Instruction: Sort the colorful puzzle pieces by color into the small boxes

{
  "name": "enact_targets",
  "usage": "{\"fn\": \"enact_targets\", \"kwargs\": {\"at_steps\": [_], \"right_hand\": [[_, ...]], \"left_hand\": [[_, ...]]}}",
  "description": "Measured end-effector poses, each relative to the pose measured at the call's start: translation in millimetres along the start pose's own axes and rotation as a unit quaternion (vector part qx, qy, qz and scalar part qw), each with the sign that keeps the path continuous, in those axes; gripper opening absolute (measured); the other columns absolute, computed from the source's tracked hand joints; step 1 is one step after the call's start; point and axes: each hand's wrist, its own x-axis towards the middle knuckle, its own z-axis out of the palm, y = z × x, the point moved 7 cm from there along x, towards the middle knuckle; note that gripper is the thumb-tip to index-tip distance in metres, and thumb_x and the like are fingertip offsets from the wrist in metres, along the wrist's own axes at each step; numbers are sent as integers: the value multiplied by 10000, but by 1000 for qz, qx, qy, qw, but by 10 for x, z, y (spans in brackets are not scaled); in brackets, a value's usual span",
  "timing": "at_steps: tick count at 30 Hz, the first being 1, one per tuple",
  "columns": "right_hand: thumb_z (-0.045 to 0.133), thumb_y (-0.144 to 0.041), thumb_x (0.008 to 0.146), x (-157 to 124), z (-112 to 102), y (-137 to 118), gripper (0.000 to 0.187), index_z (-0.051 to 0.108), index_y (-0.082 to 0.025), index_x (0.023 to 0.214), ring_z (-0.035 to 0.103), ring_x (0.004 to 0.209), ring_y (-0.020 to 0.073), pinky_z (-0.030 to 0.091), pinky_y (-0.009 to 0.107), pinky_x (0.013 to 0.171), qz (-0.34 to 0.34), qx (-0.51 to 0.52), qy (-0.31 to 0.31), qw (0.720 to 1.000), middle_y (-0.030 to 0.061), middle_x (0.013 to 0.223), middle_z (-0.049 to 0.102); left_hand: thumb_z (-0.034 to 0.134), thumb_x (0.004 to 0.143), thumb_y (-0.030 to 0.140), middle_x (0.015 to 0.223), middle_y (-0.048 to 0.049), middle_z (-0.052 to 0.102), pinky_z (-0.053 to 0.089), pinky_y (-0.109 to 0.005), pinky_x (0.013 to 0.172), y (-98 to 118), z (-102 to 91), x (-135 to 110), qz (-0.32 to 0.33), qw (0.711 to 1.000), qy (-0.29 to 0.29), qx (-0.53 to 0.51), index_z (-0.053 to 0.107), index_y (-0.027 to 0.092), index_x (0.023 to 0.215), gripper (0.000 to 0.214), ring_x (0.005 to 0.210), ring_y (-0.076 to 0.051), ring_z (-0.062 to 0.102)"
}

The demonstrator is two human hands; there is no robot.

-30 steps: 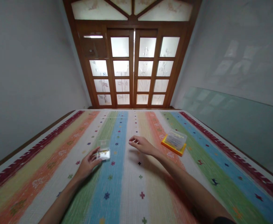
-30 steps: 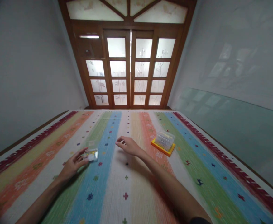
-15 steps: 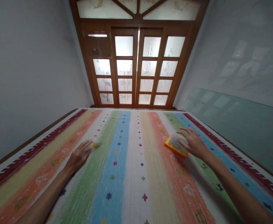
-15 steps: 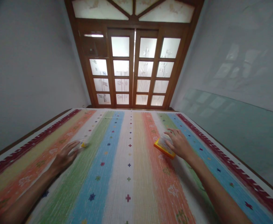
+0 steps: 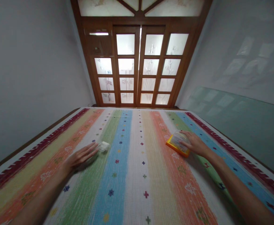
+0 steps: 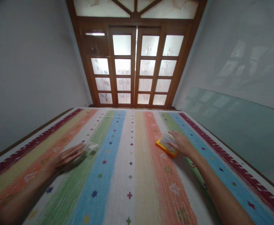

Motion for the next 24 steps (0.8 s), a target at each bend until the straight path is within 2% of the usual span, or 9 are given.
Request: {"fn": "enact_targets", "kwargs": {"at_steps": [3,5,7,9,13,15,17,20,24], "right_hand": [[421,-637,920,12,-28,-11,598,633,-182,1246,659,1141,368,504,549,1015,3,1,-7,1000,196,1246,684],[428,-639,921,14,-54,-36,588,637,-190,1238,664,1127,366,508,550,1006,-2,1,-7,1000,187,1227,692],[436,-638,926,15,-101,-86,574,634,-201,1241,664,1121,368,510,555,999,-14,2,6,1000,179,1217,696],[441,-635,936,19,-173,-168,567,627,-205,1254,656,1128,376,508,562,996,-30,-1,36,999,183,1222,690],[458,-595,970,37,-274,-470,520,616,-198,1266,646,1152,377,506,548,997,-73,0,78,994,209,1239,676],[475,-573,979,33,-252,-697,500,598,-198,1285,641,1173,366,501,555,1013,-96,19,72,993,202,1256,672],[497,-538,984,2,-168,-960,484,566,-199,1323,632,1199,352,491,574,1031,-116,50,50,991,183,1301,659],[521,-455,990,-113,77,-1393,447,539,-210,1363,622,1226,309,501,528,1046,-140,108,-19,984,166,1338,640],[559,-418,977,-319,439,-1928,484,515,-201,1407,601,1250,281,505,487,1052,-160,169,-115,966,166,1372,614]], "left_hand": [[392,973,77,1412,-74,636,548,-381,1076,-29,-112,-37,-48,998,28,25,510,262,1445,520,1307,-228,604],[448,992,168,1344,-83,679,566,-391,1046,-116,-200,-77,-142,987,73,33,545,258,1398,427,1232,-239,658],[525,982,294,1288,-106,704,572,-423,1025,-249,-262,-158,-261,958,113,34,575,231,1348,374,1152,-263,698],[582,938,414,1258,-128,711,573,-444,1003,-402,-268,-267,-375,918,126,17,595,200,1307,427,1087,-281,717],[625,830,495,1237,-151,713,581,-428,946,-680,-165,-460,-532,841,90,-53,596,155,1289,573,1033,-293,723],[617,811,497,1236,-160,712,568,-429,949,-766,-113,-487,-563,821,58,-73,581,138,1311,616,1050,-304,715],[591,821,471,1246,-159,708,541,-435,981,-816,-80,-462,-569,818,30,-76,578,135,1315,597,1107,-311,692],[532,854,415,1255,-152,706,512,-434,1011,-861,-49,-411,-579,813,-8,-59,594,139,1293,523,1171,-309,662],[503,859,432,1160,-159,735,497,-448,1019,-881,-34,-385,-592,804,-34,-35,667,128,1156,456,1126,-325,676]]}}
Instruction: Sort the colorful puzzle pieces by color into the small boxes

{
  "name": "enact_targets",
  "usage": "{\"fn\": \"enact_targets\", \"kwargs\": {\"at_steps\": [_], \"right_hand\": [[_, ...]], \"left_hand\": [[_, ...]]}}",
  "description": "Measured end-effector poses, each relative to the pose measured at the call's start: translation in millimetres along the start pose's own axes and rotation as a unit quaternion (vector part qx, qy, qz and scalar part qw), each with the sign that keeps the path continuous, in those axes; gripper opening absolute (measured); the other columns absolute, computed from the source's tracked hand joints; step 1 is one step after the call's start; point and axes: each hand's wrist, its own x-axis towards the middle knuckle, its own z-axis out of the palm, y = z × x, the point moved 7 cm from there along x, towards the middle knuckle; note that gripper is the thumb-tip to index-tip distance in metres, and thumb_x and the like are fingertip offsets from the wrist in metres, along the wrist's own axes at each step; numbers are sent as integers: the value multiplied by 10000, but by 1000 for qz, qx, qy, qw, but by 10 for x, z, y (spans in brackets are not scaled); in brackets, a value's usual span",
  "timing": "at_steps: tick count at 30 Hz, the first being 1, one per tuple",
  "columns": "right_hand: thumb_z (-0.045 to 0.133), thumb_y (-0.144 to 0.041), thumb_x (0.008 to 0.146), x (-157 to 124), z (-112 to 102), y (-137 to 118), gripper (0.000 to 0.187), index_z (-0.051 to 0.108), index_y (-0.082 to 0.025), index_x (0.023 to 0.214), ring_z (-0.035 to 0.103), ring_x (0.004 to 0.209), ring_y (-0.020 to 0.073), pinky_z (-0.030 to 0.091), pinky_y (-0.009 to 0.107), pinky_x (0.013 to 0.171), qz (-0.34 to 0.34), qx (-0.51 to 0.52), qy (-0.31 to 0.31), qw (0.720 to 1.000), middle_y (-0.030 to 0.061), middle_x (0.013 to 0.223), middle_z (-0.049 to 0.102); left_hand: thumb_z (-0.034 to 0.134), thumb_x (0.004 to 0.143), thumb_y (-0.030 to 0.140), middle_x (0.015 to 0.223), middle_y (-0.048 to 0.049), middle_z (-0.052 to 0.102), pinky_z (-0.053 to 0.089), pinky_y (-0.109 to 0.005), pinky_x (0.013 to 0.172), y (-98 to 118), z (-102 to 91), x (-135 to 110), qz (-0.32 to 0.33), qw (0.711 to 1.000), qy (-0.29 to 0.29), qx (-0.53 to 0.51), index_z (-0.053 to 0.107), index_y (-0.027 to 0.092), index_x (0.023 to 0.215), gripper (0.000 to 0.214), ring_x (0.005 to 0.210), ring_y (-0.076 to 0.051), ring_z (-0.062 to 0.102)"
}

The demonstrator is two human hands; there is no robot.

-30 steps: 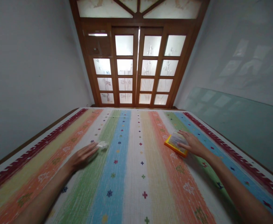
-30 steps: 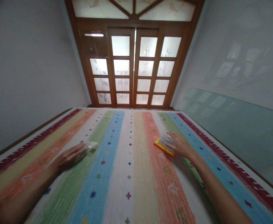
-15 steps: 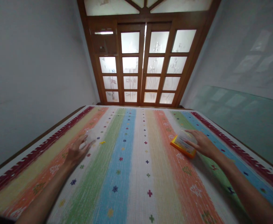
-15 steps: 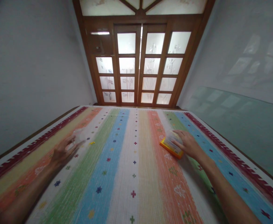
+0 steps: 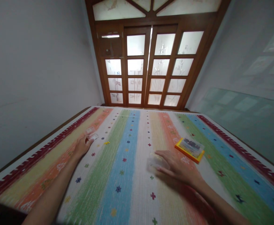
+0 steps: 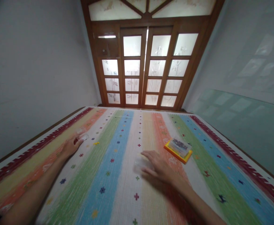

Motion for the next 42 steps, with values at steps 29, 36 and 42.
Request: {"fn": "enact_targets", "kwargs": {"at_steps": [29,36,42], "right_hand": [[530,-183,916,187,944,-781,448,567,2,1323,662,1159,411,564,549,916,-155,-317,-35,935,340,1292,627],[426,-101,946,179,977,-829,414,562,33,1313,693,1120,394,609,519,866,-184,-405,-25,895,347,1257,645],[372,-119,975,124,979,-819,435,535,37,1346,643,1210,393,578,559,934,-184,-389,6,903,347,1294,624]], "left_hand": [[479,829,482,1000,-173,743,504,-517,979,-84,-356,-695,14,994,4,109,699,154,1063,459,1035,-397,665],[610,827,536,1089,-126,714,540,-488,954,676,-127,-1166,101,992,-6,-81,628,188,1223,528,991,-312,681],[794,742,523,1344,-183,622,442,-514,1099,1899,656,-1602,239,909,-253,-228,528,190,1412,794,1251,-337,586]]}}
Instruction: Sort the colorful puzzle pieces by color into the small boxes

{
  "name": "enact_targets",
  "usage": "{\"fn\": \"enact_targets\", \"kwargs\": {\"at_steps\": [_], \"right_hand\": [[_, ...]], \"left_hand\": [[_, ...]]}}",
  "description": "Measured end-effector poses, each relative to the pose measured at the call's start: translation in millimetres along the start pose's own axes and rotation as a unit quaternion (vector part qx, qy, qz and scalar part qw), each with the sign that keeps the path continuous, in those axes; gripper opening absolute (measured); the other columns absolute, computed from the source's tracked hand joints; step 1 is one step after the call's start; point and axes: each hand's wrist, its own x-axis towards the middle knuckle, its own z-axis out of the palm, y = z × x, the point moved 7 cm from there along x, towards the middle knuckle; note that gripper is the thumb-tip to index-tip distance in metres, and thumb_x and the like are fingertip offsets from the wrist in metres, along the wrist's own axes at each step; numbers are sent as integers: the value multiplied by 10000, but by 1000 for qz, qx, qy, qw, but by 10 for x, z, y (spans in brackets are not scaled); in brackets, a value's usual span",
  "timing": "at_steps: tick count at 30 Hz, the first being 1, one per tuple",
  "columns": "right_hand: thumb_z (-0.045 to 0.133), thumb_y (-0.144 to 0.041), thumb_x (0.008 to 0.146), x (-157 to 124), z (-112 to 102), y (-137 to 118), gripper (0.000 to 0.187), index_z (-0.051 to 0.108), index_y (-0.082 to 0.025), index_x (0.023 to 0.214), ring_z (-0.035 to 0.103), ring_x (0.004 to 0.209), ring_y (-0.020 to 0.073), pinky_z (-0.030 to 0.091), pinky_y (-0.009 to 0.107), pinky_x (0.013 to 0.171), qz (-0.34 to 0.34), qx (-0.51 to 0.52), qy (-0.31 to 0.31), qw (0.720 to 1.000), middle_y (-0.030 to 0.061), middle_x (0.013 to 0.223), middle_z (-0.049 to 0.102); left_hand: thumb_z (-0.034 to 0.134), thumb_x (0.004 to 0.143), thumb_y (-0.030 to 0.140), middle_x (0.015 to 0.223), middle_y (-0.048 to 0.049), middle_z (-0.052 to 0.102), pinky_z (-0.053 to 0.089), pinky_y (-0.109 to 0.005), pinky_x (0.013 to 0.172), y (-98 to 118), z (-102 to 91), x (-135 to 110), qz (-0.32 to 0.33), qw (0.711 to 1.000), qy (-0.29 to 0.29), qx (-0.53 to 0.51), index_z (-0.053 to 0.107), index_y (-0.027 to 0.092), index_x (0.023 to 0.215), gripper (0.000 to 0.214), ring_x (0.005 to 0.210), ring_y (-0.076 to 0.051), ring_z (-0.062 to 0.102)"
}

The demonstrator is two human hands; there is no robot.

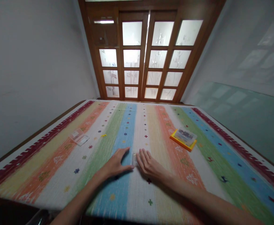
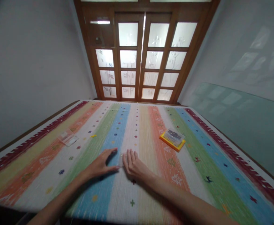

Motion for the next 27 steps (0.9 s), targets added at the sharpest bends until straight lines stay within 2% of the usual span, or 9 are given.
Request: {"fn": "enact_targets", "kwargs": {"at_steps": [4,10,13,16,18,19,23,24,27], "right_hand": [[370,-95,960,-32,-2,-3,457,511,72,1362,619,1243,393,565,552,965,11,5,8,1000,362,1316,600],[444,-153,976,15,-14,28,460,496,34,1394,643,1210,393,546,568,980,36,49,-30,998,365,1317,599],[502,-236,974,74,-71,185,517,464,-1,1433,673,1159,365,567,509,934,30,133,-61,989,337,1291,628],[502,-235,966,111,-144,505,501,461,-36,1424,740,964,288,588,389,795,75,280,-68,955,245,1138,720],[451,-227,984,122,-169,762,376,524,-96,1329,748,852,241,584,366,765,139,389,-40,910,167,996,756],[433,-251,996,127,-157,876,311,551,-131,1257,746,792,217,589,349,734,174,459,-22,871,127,931,762],[508,-454,980,193,44,1113,274,547,-190,1043,712,581,176,584,288,533,289,713,12,639,53,787,749],[558,-487,955,228,95,1122,302,541,-193,1016,709,564,177,580,283,505,304,744,8,595,55,785,749],[653,-508,909,325,180,1127,349,545,-187,990,721,591,177,586,272,505,316,781,-17,538,86,858,758]], "left_hand": [[781,761,422,1287,-172,644,449,-508,1070,187,264,265,59,998,-36,-9,540,188,1401,723,1206,-326,591],[746,740,301,1298,-160,626,431,-501,1095,131,314,284,60,998,-9,-36,547,180,1380,680,1219,-314,573],[791,692,308,1387,-178,565,402,-543,1124,100,322,250,38,997,-6,-67,481,187,1441,820,1278,-341,535],[803,727,356,1393,-175,551,401,-556,1124,90,307,194,11,989,-10,-150,377,228,1508,899,1277,-326,544],[771,785,373,1369,-169,558,435,-522,1100,108,278,142,4,972,-15,-233,294,256,1544,904,1266,-293,558],[769,795,380,1364,-165,557,455,-501,1083,119,256,115,3,962,-17,-272,267,272,1553,916,1269,-282,556],[838,741,423,1374,-140,561,487,-477,1052,138,171,35,-11,937,-47,-346,436,293,1484,854,1248,-278,572],[843,737,426,1374,-138,569,496,-477,1044,132,157,23,-20,933,-61,-354,493,280,1454,811,1225,-276,588],[850,724,404,1366,-144,592,564,-454,949,58,77,-3,-57,921,-73,-377,525,260,1462,820,1144,-268,642]]}}
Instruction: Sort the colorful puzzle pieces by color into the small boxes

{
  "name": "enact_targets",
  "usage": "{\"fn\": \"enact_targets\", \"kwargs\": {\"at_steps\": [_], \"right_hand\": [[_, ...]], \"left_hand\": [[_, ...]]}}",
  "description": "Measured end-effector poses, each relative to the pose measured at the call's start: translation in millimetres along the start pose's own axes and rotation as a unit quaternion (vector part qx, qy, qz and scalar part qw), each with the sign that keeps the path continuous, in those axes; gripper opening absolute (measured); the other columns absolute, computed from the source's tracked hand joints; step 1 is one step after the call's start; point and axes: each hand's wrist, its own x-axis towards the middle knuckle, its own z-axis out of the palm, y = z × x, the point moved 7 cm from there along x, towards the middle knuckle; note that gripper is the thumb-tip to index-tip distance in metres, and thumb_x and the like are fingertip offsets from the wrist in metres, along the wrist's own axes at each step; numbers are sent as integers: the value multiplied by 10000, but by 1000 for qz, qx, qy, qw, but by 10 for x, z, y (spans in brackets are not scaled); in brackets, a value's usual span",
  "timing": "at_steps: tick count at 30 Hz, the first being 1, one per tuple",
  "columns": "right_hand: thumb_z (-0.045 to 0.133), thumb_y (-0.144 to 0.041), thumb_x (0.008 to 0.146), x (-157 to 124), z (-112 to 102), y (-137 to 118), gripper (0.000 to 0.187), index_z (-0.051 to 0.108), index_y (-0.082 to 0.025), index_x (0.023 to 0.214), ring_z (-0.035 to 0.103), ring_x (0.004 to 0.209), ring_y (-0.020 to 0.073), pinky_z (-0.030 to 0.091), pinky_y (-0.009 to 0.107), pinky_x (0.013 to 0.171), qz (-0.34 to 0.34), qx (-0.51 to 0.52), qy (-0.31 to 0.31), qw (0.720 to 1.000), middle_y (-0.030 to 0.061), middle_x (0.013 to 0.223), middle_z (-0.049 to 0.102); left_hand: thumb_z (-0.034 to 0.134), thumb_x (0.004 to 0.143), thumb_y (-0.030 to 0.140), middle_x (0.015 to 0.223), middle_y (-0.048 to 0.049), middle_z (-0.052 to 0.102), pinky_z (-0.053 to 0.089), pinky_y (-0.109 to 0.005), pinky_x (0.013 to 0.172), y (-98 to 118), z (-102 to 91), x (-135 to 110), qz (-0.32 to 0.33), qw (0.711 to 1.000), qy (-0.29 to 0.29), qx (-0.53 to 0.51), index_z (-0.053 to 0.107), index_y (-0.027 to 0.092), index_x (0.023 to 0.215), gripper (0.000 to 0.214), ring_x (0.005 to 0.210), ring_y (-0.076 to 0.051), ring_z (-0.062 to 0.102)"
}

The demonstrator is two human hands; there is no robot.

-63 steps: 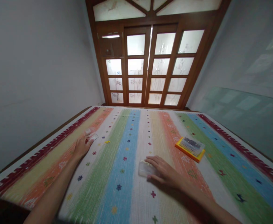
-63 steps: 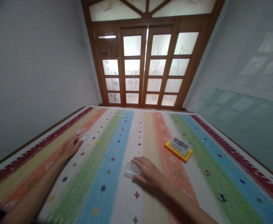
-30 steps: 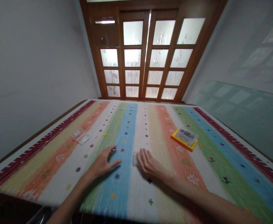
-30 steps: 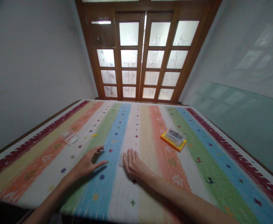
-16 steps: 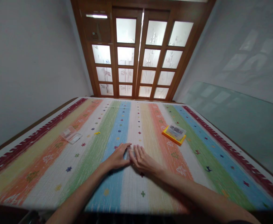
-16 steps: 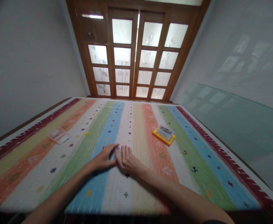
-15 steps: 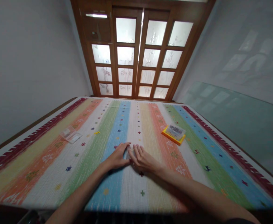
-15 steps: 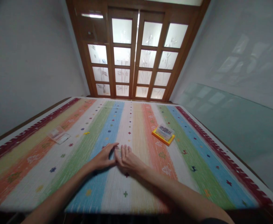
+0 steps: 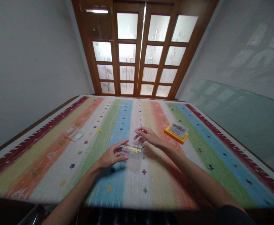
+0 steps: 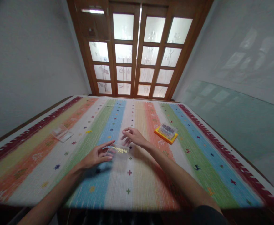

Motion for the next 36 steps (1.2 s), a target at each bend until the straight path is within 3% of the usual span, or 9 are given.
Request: {"fn": "enact_targets", "kwargs": {"at_steps": [4,8,11,14,18,22,26,30,36], "right_hand": [[615,-527,935,-13,-152,-49,375,581,-167,1032,741,699,182,614,295,580,6,-26,-3,1000,139,1044,735],[544,-534,942,-235,-662,-187,377,621,-171,1004,736,865,224,623,355,701,-36,-157,61,985,136,1061,727],[512,-520,929,-502,-1172,-333,373,666,-180,948,715,893,254,595,430,814,-82,-333,169,924,119,957,739],[513,-503,900,-751,-1589,-392,374,695,-187,985,703,951,292,551,494,903,-105,-463,246,845,140,1019,748],[473,-501,904,-943,-1964,-284,395,698,-200,1025,681,1049,322,520,512,958,-111,-543,280,784,155,1092,739],[474,-525,906,-995,-2160,-85,470,688,-169,1125,642,1152,353,479,548,1020,-105,-586,269,757,192,1194,702],[493,-543,893,-959,-2229,115,559,650,-141,1248,596,1235,388,452,574,1050,-89,-607,231,755,221,1308,651],[526,-543,869,-902,-2243,248,610,617,-122,1301,567,1273,404,434,580,1069,-79,-609,204,762,243,1367,611],[528,-510,865,-865,-2252,268,582,607,-132,1300,599,1225,398,453,578,1045,-79,-599,211,768,236,1337,627]], "left_hand": [[831,710,383,1403,-148,586,610,-439,888,58,-395,-89,-1,995,102,-8,516,256,1480,842,1132,-292,671],[818,671,443,1379,-139,618,586,-491,974,198,-1004,-262,20,970,234,61,527,206,1457,872,1132,-313,686],[795,668,474,1374,-131,621,577,-473,1001,356,-1488,-434,52,919,356,161,550,188,1423,844,1159,-314,673],[734,708,460,1414,-127,574,615,-462,936,452,-1796,-524,58,873,408,260,551,207,1412,769,1205,-326,638],[687,747,390,1313,-101,590,606,-489,959,522,-1945,-510,84,817,402,405,570,261,1378,655,1199,-314,618],[630,831,346,1295,-100,571,627,-494,915,495,-1950,-412,153,787,355,481,521,319,1406,586,1126,-294,649],[559,920,308,1309,-137,558,622,-520,910,454,-1867,-319,239,730,302,565,414,299,1488,586,1064,-296,682],[494,988,287,1361,-143,547,595,-511,969,407,-1766,-277,269,660,251,655,308,296,1539,582,1196,-307,636],[386,995,171,1385,-104,612,551,-460,1057,285,-1705,-270,257,633,139,717,495,256,1419,446,1303,-280,585]]}}
